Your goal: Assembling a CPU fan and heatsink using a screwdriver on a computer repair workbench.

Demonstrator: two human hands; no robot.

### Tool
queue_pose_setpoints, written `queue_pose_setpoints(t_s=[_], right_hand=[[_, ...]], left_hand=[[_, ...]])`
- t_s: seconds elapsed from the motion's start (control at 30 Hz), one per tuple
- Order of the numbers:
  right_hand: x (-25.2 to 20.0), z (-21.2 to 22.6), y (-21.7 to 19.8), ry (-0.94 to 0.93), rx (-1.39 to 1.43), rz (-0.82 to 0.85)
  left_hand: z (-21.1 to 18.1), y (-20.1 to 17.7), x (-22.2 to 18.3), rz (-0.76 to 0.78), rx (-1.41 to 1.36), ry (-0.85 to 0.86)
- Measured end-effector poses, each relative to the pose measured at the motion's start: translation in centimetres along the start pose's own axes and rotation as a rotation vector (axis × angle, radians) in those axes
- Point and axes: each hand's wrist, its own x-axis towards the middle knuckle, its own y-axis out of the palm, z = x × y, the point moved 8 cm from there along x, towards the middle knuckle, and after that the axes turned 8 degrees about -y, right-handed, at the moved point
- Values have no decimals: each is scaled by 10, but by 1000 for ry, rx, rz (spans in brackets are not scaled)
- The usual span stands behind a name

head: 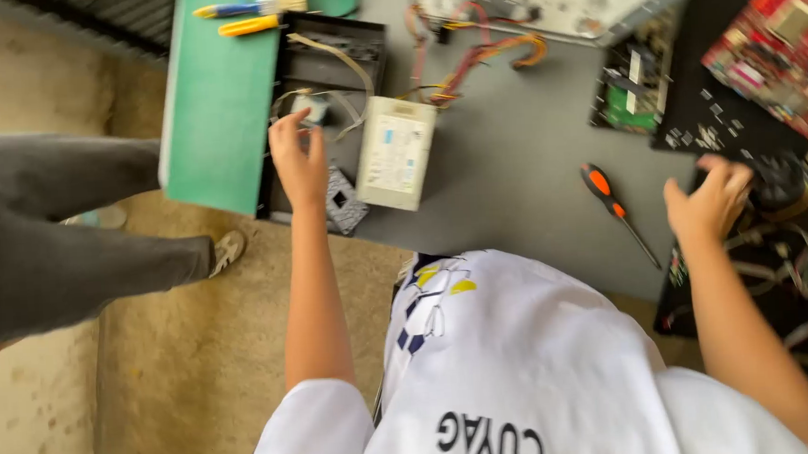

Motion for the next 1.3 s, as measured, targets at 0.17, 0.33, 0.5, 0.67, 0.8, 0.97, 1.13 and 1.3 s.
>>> queue_pose_setpoints(t_s=[0.17, 0.33, 0.5, 0.67, 0.8, 0.97, 1.13, 1.3], right_hand=[[31, -70, -26, 407, -156, 221], [30, -100, -51, 630, -134, 275], [18, -113, -31, 417, -60, 558], [-5, -76, -56, 211, 75, 270], [-39, -1, -78, -495, 263, -114], [-51, 111, -130, -830, 276, -109], [-43, 146, -156, -882, 203, -56], [-37, 115, -120, -432, 1065, 191]], left_hand=[[-128, 26, -55, 44, -174, 257], [-192, 82, -114, 383, -270, 385], [-189, 145, -152, 583, -404, 118], [-192, 200, -184, 840, -311, -113], [-216, 223, -195, 1013, -332, -116], [-255, 230, -188, 1136, -332, -17], [-241, 243, -179, 1094, -461, -124], [-215, 238, -195, 1021, -746, -641]])
